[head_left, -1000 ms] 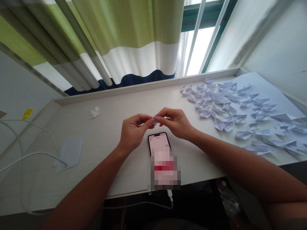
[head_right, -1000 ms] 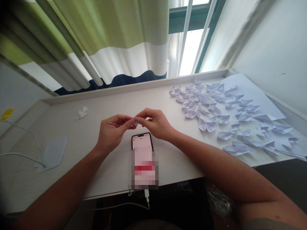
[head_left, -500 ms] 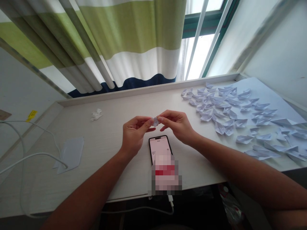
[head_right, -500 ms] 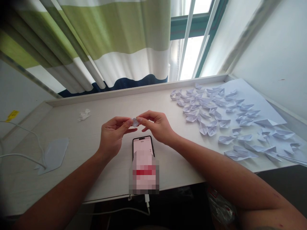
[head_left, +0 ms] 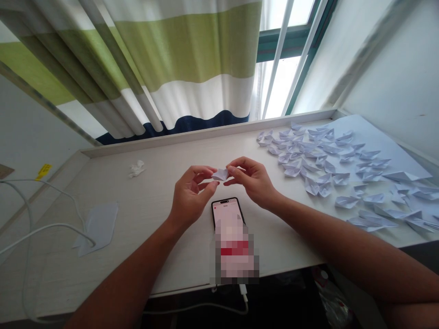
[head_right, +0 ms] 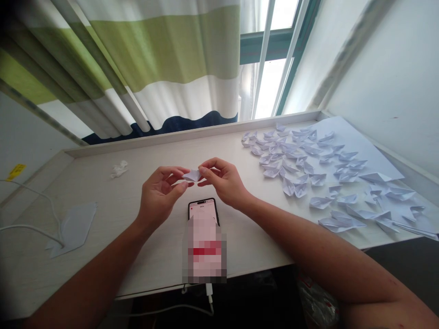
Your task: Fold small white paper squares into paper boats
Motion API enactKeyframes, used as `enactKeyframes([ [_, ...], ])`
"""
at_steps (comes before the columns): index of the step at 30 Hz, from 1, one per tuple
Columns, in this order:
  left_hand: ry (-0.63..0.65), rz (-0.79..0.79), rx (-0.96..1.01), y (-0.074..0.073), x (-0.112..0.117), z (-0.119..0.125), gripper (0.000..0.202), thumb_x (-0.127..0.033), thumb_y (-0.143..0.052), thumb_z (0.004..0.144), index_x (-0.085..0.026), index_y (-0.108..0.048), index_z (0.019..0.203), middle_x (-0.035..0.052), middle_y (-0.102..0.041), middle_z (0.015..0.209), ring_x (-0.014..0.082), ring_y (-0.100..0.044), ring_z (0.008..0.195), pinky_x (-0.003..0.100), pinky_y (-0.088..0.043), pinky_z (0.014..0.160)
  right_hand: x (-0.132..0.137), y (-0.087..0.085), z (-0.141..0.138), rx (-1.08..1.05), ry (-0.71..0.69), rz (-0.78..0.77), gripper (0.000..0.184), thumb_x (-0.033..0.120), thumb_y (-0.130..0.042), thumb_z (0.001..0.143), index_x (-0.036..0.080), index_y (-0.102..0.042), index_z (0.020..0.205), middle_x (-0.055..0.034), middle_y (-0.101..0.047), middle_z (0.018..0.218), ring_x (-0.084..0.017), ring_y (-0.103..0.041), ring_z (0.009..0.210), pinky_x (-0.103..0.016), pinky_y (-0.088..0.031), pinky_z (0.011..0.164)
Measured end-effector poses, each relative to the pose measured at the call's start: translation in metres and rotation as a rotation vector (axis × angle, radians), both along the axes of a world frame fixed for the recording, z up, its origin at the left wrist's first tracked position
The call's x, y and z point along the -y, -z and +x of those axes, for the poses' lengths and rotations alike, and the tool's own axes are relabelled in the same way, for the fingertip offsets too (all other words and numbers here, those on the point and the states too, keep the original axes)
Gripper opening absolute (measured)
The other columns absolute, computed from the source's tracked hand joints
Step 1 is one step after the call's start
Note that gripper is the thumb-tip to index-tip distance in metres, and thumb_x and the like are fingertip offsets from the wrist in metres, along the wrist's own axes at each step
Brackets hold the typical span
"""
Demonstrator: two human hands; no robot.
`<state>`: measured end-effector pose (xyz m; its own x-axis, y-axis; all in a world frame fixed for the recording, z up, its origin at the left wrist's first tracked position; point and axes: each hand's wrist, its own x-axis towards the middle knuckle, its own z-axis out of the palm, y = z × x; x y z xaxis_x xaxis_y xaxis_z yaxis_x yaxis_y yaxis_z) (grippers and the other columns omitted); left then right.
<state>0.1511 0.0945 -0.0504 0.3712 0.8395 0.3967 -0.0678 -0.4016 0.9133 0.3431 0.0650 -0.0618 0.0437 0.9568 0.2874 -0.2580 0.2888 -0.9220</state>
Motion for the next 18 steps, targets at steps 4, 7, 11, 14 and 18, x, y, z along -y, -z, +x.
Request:
enactKeyframes([
  [4,-0.031,0.139,-0.149,0.0013,-0.0022,-0.0039,0.019,-0.022,-0.082,0.087,-0.021,-0.063,0.086,0.0047,-0.077,0.11,0.0215,-0.076,0.106,0.036,-0.068,0.086,-0.0001,0.0004,0.0002,-0.01,0.018,-0.002,0.03,0.046,-0.085,0.088,0.021,-0.071,0.091,0.0002,-0.073,0.086,-0.017,-0.075,0.085,-0.041,-0.072,0.083],
  [7,-0.048,0.249,-0.218,0.0007,-0.0046,-0.0059,0.014,-0.024,-0.079,0.091,-0.021,-0.066,0.09,0.0051,-0.079,0.109,0.0208,-0.076,0.103,0.035,-0.068,0.084,0.0001,0.0006,0.001,-0.029,0.003,-0.02,0.03,0.047,-0.085,0.088,0.021,-0.07,0.091,0.0003,-0.073,0.087,-0.018,-0.076,0.088,-0.044,-0.071,0.088],
  [11,-0.01,0.366,-0.249,0.0006,-0.0084,-0.0074,0.015,-0.025,-0.076,0.095,-0.023,-0.076,0.109,0.006,-0.079,0.111,0.0203,-0.076,0.101,0.033,-0.069,0.08,0.0011,-0.0003,0.0019,-0.036,-0.029,-0.054,0.031,0.047,-0.084,0.089,0.021,-0.069,0.093,-0.0002,-0.074,0.092,-0.017,-0.075,0.09,-0.046,-0.069,0.093],
  [14,-0.01,0.391,-0.255,0.0034,-0.0101,-0.008,0.009,-0.028,-0.077,0.095,-0.022,-0.08,0.102,0.006,-0.08,0.107,0.0199,-0.077,0.097,0.032,-0.069,0.079,0.0009,0.0002,0.0022,-0.045,-0.046,-0.066,0.031,0.048,-0.083,0.089,0.021,-0.068,0.093,-0.0004,-0.074,0.094,-0.017,-0.075,0.091,-0.045,-0.069,0.094],
  [18,-0.086,0.296,-0.237,0.0067,-0.0099,-0.0082,0.012,-0.031,-0.08,0.093,-0.022,-0.079,0.1,0.0053,-0.083,0.104,0.0211,-0.079,0.093,0.034,-0.069,0.081,-0.0007,0.0032,0.004,0.019,-0.038,-0.031,0.029,0.047,-0.08,0.092,0.021,-0.066,0.094,-0.0006,-0.074,0.093,-0.017,-0.076,0.088,-0.041,-0.07,0.084],
])
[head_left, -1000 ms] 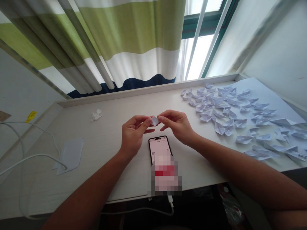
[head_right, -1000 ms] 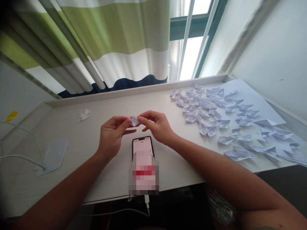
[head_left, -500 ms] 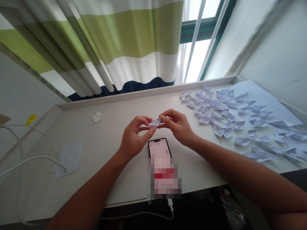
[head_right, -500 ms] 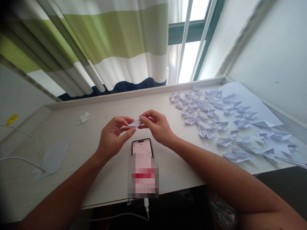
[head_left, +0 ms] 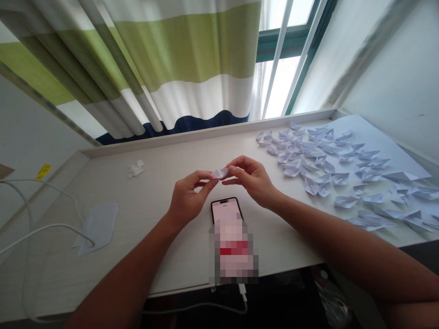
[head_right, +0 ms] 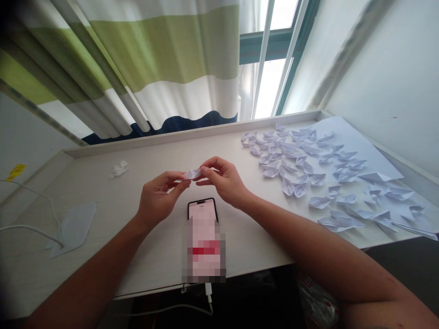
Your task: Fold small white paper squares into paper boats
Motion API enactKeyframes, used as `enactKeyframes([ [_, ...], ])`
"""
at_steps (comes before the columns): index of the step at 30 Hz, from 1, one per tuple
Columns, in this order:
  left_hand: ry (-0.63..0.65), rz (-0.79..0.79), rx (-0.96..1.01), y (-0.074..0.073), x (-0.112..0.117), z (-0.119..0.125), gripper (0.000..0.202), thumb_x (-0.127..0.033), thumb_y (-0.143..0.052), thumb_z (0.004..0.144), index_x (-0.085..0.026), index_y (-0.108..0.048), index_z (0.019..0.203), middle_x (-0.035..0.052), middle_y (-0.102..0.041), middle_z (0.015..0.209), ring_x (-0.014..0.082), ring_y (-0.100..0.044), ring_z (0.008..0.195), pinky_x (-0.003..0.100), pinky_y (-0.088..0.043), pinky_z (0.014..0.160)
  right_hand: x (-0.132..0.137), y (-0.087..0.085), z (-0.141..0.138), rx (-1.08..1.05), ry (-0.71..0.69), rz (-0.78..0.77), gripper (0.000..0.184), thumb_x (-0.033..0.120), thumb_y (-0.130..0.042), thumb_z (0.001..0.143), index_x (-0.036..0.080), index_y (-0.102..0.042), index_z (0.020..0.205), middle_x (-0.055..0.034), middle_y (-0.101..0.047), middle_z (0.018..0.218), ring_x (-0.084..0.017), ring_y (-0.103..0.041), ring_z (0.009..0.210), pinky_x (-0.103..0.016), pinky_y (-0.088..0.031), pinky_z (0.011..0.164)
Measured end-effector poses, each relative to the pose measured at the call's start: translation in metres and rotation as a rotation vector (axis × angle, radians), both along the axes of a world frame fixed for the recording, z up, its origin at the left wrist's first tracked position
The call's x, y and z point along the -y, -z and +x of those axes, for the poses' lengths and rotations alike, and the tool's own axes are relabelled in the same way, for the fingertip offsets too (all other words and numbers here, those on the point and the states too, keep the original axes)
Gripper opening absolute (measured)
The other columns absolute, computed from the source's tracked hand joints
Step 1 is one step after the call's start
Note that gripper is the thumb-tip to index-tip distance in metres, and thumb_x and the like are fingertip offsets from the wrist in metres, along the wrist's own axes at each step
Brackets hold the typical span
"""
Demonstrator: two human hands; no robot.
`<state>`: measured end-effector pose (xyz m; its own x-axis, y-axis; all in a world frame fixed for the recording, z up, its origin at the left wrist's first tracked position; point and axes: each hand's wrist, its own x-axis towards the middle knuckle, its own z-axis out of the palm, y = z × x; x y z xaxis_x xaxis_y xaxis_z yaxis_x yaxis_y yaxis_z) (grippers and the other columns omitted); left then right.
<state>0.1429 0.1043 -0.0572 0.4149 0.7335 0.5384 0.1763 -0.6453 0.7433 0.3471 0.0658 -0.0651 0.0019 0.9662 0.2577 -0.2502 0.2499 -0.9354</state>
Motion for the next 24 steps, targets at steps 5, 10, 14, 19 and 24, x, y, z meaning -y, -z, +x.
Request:
enactKeyframes([
  [5,-0.025,-0.025,-0.016,-0.002,-0.001,0.0,0.012,-0.034,-0.079,0.093,-0.023,-0.081,0.098,0.0058,-0.084,0.103,0.0231,-0.08,0.093,0.037,-0.069,0.086,-0.001,0.004,0.005,0.328,0.092,0.126,0.017,0.039,-0.067,0.102,0.025,-0.073,0.109,-0.0036,-0.073,0.1,-0.019,-0.073,0.091,-0.037,-0.067,0.076],
  [10,0.021,0.009,-0.092,0.0,-0.004,-0.002,0.012,-0.035,-0.079,0.092,-0.024,-0.082,0.096,0.0049,-0.085,0.098,0.0235,-0.081,0.089,0.039,-0.068,0.088,-0.005,0.009,0.01,0.545,0.043,0.247,0.034,0.022,-0.051,0.105,0.027,-0.077,0.126,-0.0083,-0.072,0.118,-0.022,-0.069,0.108,-0.042,-0.063,0.091],
  [14,0.019,-0.02,-0.106,0.001,-0.005,-0.002,0.014,-0.037,-0.079,0.092,-0.025,-0.084,0.099,0.0049,-0.086,0.1,0.0244,-0.082,0.089,0.04,-0.069,0.089,-0.007,0.011,0.012,0.589,0.041,0.311,0.035,0.016,-0.052,0.102,0.026,-0.079,0.122,-0.0081,-0.074,0.115,-0.022,-0.07,0.104,-0.046,-0.061,0.094],
  [19,-0.026,-0.056,-0.081,-0.001,-0.004,-0.002,0.015,-0.036,-0.078,0.092,-0.024,-0.084,0.1,0.0046,-0.086,0.1,0.024,-0.082,0.091,0.04,-0.069,0.088,-0.003,0.008,0.011,0.538,0.038,0.285,0.029,0.017,-0.053,0.102,0.024,-0.079,0.113,-0.0082,-0.073,0.118,-0.022,-0.071,0.109,-0.042,-0.063,0.089],
  [24,0.023,-0.029,-0.1,-0.002,-0.005,-0.004,0.015,-0.035,-0.078,0.092,-0.024,-0.084,0.101,0.0046,-0.086,0.103,0.0249,-0.082,0.094,0.042,-0.07,0.089,0.002,0.0,0.009,0.54,0.013,0.236,0.034,0.021,-0.063,0.098,0.026,-0.074,0.129,-0.0079,-0.072,0.123,-0.023,-0.071,0.113,-0.044,-0.066,0.094],
])
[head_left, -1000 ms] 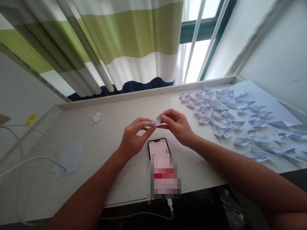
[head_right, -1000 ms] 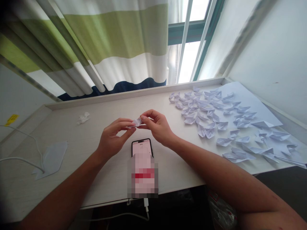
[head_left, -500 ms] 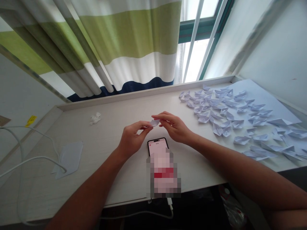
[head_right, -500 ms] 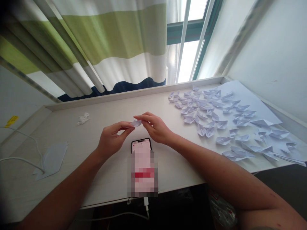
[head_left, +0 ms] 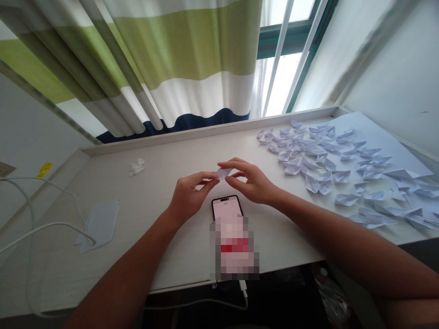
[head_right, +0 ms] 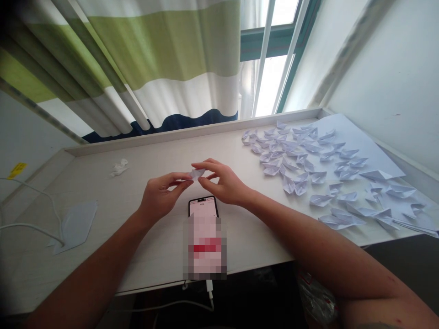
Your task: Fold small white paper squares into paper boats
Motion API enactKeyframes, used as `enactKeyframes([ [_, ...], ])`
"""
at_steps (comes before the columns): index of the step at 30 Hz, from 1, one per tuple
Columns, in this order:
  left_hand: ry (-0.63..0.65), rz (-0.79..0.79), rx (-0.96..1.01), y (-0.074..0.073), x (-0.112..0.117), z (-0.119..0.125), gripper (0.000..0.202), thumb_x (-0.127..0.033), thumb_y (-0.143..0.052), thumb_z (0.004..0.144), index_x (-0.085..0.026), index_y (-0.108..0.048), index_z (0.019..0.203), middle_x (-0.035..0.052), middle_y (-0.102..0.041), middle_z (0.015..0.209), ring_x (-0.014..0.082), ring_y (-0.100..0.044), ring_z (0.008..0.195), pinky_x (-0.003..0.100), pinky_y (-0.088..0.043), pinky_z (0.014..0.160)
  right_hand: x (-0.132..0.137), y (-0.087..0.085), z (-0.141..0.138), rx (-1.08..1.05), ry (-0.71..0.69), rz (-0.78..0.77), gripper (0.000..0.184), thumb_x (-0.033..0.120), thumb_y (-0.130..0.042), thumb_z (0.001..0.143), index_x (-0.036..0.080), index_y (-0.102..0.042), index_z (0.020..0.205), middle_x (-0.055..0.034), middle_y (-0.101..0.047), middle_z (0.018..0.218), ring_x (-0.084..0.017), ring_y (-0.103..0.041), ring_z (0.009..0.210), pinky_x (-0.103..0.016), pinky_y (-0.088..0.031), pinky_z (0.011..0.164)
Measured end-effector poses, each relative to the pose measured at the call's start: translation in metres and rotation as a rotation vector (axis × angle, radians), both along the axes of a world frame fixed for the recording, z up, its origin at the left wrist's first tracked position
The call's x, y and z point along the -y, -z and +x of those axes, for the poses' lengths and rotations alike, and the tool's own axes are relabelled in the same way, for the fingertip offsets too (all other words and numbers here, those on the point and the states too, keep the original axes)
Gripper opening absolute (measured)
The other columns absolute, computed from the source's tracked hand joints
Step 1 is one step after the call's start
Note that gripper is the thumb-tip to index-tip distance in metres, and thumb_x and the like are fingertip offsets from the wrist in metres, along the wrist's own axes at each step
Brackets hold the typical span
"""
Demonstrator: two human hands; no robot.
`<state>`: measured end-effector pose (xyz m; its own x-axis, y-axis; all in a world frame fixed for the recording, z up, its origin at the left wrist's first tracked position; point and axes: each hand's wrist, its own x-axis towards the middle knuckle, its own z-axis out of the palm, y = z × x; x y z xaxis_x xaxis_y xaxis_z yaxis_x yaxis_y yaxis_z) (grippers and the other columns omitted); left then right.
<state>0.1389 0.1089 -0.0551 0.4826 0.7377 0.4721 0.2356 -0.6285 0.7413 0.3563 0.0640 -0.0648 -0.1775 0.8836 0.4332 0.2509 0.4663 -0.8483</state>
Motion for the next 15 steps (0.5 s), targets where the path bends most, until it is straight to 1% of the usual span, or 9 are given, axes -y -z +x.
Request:
enactKeyframes([
  [6,0.021,-0.007,0.003,0.0013,-0.0019,-0.0021,0.017,-0.037,-0.077,0.094,-0.025,-0.083,0.104,0.0061,-0.086,0.105,0.0255,-0.082,0.097,0.042,-0.069,0.09,0.0,-0.0031,0.0024,0.01,-0.045,0.043,0.027,0.025,-0.068,0.098,0.027,-0.075,0.124,-0.0074,-0.072,0.12,-0.023,-0.072,0.11,-0.043,-0.067,0.092],
  [10,0.043,-0.021,0.014,0.0001,-0.0015,-0.0019,0.017,-0.039,-0.079,0.092,-0.024,-0.083,0.101,0.0074,-0.085,0.109,0.0267,-0.081,0.102,0.042,-0.07,0.088,-0.0013,-0.0018,0.0037,-0.05,-0.063,0.048,0.026,0.034,-0.082,0.091,0.027,-0.078,0.116,-0.0056,-0.074,0.115,-0.022,-0.073,0.107,-0.043,-0.068,0.092],
  [12,0.06,-0.038,0.022,-0.0002,-0.0005,-0.0011,0.016,-0.038,-0.08,0.091,-0.024,-0.083,0.099,0.0076,-0.085,0.108,0.0261,-0.081,0.1,0.041,-0.07,0.087,-0.0024,0.0003,0.0035,-0.098,-0.049,0.033,0.027,0.037,-0.086,0.087,0.027,-0.08,0.112,-0.0049,-0.075,0.111,-0.021,-0.074,0.102,-0.042,-0.068,0.091],
  [15,0.049,-0.088,0.078,0.0002,0.001,0.0008,0.013,-0.035,-0.083,0.089,-0.024,-0.083,0.095,0.0065,-0.085,0.1,0.024,-0.081,0.093,0.039,-0.07,0.087,-0.0042,0.0037,0.0016,-0.188,-0.035,-0.022,0.025,0.039,-0.087,0.087,0.025,-0.081,0.108,-0.0041,-0.077,0.106,-0.02,-0.075,0.096,-0.042,-0.067,0.091],
])
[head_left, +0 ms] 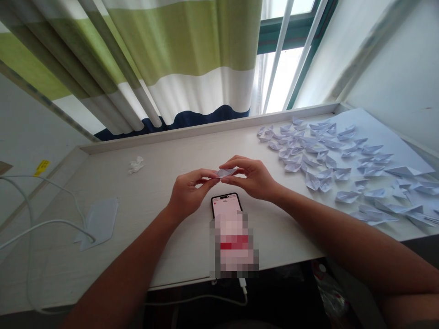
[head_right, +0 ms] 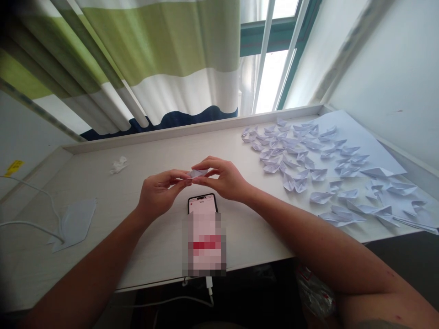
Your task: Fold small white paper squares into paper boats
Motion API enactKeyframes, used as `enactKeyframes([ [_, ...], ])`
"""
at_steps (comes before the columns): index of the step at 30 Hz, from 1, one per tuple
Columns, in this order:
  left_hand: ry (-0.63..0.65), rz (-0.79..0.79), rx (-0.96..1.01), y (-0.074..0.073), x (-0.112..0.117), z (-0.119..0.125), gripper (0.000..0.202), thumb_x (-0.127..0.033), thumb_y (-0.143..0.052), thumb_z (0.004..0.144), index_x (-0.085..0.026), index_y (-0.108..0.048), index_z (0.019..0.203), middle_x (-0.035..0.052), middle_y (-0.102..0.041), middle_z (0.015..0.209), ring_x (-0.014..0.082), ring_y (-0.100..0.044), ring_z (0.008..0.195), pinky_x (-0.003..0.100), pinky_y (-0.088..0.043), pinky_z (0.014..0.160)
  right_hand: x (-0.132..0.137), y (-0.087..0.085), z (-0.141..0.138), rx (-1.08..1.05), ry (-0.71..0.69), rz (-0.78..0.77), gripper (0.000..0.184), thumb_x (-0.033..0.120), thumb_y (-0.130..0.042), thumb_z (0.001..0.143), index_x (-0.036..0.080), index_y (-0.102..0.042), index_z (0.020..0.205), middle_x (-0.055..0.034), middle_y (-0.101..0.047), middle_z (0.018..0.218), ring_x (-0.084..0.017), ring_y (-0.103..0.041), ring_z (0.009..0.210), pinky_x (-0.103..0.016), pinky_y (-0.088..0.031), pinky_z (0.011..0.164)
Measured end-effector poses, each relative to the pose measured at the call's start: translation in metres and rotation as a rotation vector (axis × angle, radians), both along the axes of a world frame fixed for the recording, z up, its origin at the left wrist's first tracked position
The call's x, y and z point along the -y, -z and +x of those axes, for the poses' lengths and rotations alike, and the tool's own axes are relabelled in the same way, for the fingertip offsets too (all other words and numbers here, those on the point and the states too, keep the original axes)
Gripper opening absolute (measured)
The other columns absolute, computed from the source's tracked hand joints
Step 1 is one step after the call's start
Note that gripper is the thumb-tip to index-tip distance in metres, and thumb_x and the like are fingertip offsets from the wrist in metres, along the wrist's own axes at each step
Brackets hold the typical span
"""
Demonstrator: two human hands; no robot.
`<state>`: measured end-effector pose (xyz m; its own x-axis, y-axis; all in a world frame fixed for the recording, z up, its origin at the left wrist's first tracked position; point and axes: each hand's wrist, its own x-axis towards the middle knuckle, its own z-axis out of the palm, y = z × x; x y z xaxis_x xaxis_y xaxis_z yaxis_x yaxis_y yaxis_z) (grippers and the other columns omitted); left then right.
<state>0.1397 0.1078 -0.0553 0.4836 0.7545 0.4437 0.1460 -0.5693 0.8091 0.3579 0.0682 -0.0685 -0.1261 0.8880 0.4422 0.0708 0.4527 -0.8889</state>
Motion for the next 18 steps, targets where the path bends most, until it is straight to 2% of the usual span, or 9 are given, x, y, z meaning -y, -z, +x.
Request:
enactKeyframes([
  [4,-0.051,-0.122,0.083,0.0008,0.0013,0.0025,0.017,-0.034,-0.09,0.082,-0.021,-0.083,0.09,0.0054,-0.084,0.087,0.0227,-0.08,0.082,0.038,-0.069,0.083,-0.0016,0.0035,-0.0037,-0.069,0.021,-0.068,0.028,0.041,-0.09,0.083,0.023,-0.082,0.103,-0.0041,-0.08,0.1,-0.02,-0.076,0.094,-0.041,-0.067,0.089],
  [8,-0.037,-0.233,0.116,-0.0001,0.0014,0.0038,0.021,-0.035,-0.093,0.078,-0.019,-0.082,0.086,0.0061,-0.082,0.08,0.0225,-0.08,0.076,0.038,-0.069,0.077,-0.0012,0.0053,-0.0056,-0.103,0.034,-0.115,0.032,0.043,-0.092,0.081,0.022,-0.081,0.103,-0.0047,-0.081,0.099,-0.02,-0.077,0.094,-0.043,-0.067,0.091],
  [11,-0.013,-0.285,0.143,-0.001,0.0006,0.0042,0.024,-0.036,-0.094,0.078,-0.019,-0.081,0.087,0.0065,-0.082,0.08,0.0225,-0.08,0.074,0.039,-0.07,0.075,0.0005,0.0028,-0.0046,-0.075,0.034,-0.062,0.026,0.043,-0.089,0.085,0.023,-0.081,0.099,-0.0037,-0.079,0.096,-0.019,-0.077,0.09,-0.041,-0.067,0.088],
  [14,0.007,-0.309,0.163,-0.0016,-0.0009,0.0039,0.026,-0.038,-0.094,0.077,-0.019,-0.081,0.088,0.0063,-0.082,0.082,0.0226,-0.08,0.074,0.04,-0.071,0.075,0.0014,-0.0018,-0.0013,0.053,0.035,0.034,0.016,0.039,-0.084,0.091,0.024,-0.081,0.095,-0.003,-0.075,0.097,-0.017,-0.075,0.088,-0.038,-0.066,0.085],
  [18,0.015,-0.278,0.138,-0.0016,-0.0015,0.0026,0.025,-0.037,-0.093,0.078,-0.018,-0.081,0.089,0.0066,-0.082,0.085,0.0224,-0.08,0.075,0.04,-0.071,0.076,-0.0001,-0.0041,0.0036,0.154,-0.024,0.047,0.014,0.036,-0.079,0.095,0.024,-0.08,0.102,-0.0036,-0.073,0.102,-0.018,-0.074,0.092,-0.039,-0.067,0.087],
])
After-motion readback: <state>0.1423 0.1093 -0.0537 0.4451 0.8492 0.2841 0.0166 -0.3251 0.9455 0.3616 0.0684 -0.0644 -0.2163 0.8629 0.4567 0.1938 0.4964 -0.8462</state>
